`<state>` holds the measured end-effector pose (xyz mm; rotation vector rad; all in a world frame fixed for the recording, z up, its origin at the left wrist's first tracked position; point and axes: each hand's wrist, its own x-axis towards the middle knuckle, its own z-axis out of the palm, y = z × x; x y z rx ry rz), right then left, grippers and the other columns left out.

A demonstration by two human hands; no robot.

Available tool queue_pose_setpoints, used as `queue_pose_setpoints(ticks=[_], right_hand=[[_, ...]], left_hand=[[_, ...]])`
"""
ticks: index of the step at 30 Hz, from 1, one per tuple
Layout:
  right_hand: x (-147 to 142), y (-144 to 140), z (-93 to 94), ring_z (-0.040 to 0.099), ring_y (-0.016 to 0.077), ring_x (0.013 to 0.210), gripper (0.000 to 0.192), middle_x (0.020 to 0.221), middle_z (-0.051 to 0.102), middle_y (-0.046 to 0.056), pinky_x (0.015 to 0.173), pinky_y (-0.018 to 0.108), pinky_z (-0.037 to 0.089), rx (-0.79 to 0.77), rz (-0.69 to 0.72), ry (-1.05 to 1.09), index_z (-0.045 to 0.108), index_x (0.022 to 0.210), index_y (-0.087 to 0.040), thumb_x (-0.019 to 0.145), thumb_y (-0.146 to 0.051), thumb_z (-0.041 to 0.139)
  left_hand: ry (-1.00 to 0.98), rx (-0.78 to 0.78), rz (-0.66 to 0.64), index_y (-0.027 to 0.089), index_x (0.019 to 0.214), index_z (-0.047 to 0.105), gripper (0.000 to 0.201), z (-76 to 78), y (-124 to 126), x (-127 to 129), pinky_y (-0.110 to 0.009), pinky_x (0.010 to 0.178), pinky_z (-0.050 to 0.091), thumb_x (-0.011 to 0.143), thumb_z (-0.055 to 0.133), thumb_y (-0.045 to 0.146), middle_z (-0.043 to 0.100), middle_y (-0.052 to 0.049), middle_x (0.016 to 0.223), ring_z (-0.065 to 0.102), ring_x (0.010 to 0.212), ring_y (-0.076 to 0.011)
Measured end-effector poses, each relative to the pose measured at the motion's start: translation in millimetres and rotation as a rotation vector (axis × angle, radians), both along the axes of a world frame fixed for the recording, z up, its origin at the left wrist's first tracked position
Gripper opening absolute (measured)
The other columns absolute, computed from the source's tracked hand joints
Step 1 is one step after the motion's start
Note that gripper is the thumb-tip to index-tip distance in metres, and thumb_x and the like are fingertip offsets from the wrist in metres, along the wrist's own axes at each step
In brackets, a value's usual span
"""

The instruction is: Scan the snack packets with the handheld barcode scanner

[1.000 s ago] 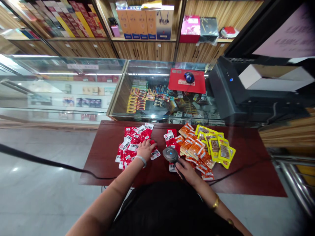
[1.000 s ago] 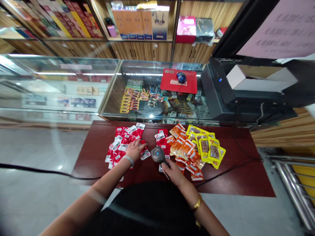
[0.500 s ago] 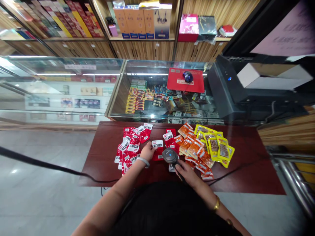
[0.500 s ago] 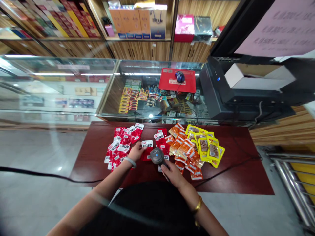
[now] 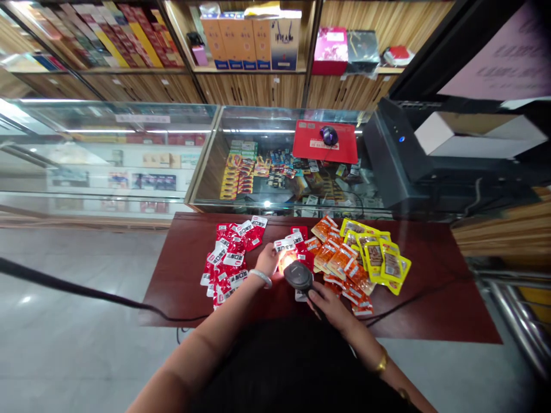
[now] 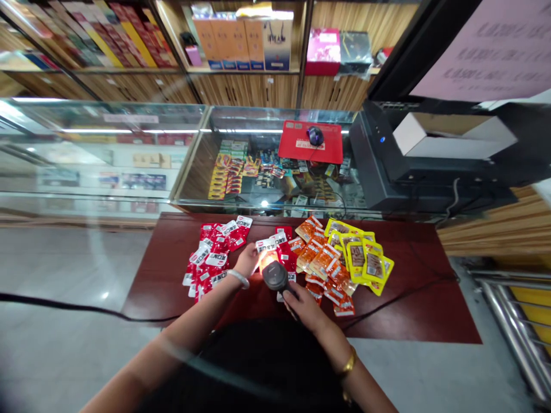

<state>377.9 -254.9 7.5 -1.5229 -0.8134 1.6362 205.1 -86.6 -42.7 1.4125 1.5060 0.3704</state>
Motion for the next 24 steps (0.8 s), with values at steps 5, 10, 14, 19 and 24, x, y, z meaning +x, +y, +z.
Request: queue_pose_setpoints(ticks=[5, 10, 14, 19, 24], right_hand=[[4.0, 6.1, 7.4, 0.049, 0.0139, 0.055, 0.047, 0.072, 0.061, 0.001, 0.050, 0.025, 0.038, -0.029, -0.023, 0.063, 0.066, 0.106, -0.021, 0.083, -0.062, 0.063], [8.2, 3.2, 11.9, 0.049, 0.0140, 0.054, 0.041, 0.067, 0.058, 0.000, 0.049, 0.024, 0.038, -0.033, -0.031, 0.099, 0.066, 0.102, -0.023, 0.086, -0.060, 0.061], [10.7, 2.1, 17.2, 0.050, 0.0147, 0.054, 0.052, 0.072, 0.060, 0.001, 0.048, 0.025, 0.037, -0.062, -0.085, 0.099, 0.064, 0.112, -0.024, 0.080, -0.065, 0.064], [13.1, 4.0, 17.6, 0.046, 0.0134, 0.050, 0.051, 0.064, 0.056, -0.001, 0.046, 0.024, 0.032, -0.087, -0.076, 0.104, 0.063, 0.106, -0.023, 0.081, -0.067, 0.062], [12.1, 6.1, 16.6, 0.049, 0.0138, 0.052, 0.047, 0.065, 0.057, -0.001, 0.047, 0.024, 0.034, -0.080, -0.096, 0.092, 0.064, 0.103, -0.023, 0.081, -0.065, 0.064]], left_hand=[[-0.190, -0.069, 0.008, 0.017, 0.081, 0.057, 0.013, 13.1, -11.7, 30.2, -0.025, 0.067, 0.049, 0.083, 0.065, 0.027, 0.068, -0.001, 0.076, 0.061, 0.070, -0.0131], [-0.287, -0.122, -0.042, 0.017, 0.092, 0.058, 0.015, 3.9, -7.3, 31.0, -0.025, 0.076, 0.052, 0.081, 0.067, 0.021, 0.072, -0.003, 0.088, 0.067, 0.082, -0.0144], [-0.276, -0.080, -0.105, 0.019, 0.098, 0.060, 0.015, -6.1, -7.6, 30.4, -0.026, 0.082, 0.052, 0.084, 0.064, 0.020, 0.073, -0.004, 0.097, 0.068, 0.088, -0.0147], [-0.111, -0.041, -0.261, 0.019, 0.102, 0.065, 0.021, 3.4, 1.2, 23.6, -0.030, 0.086, 0.051, 0.082, 0.067, 0.024, 0.073, -0.006, 0.098, 0.068, 0.092, -0.0184], [0.528, 0.289, 0.056, 0.013, 0.128, 0.053, 0.059, 22.0, 44.1, -20.1, -0.046, 0.107, 0.036, 0.082, 0.065, 0.047, 0.056, -0.020, 0.132, 0.048, 0.128, -0.0345]])
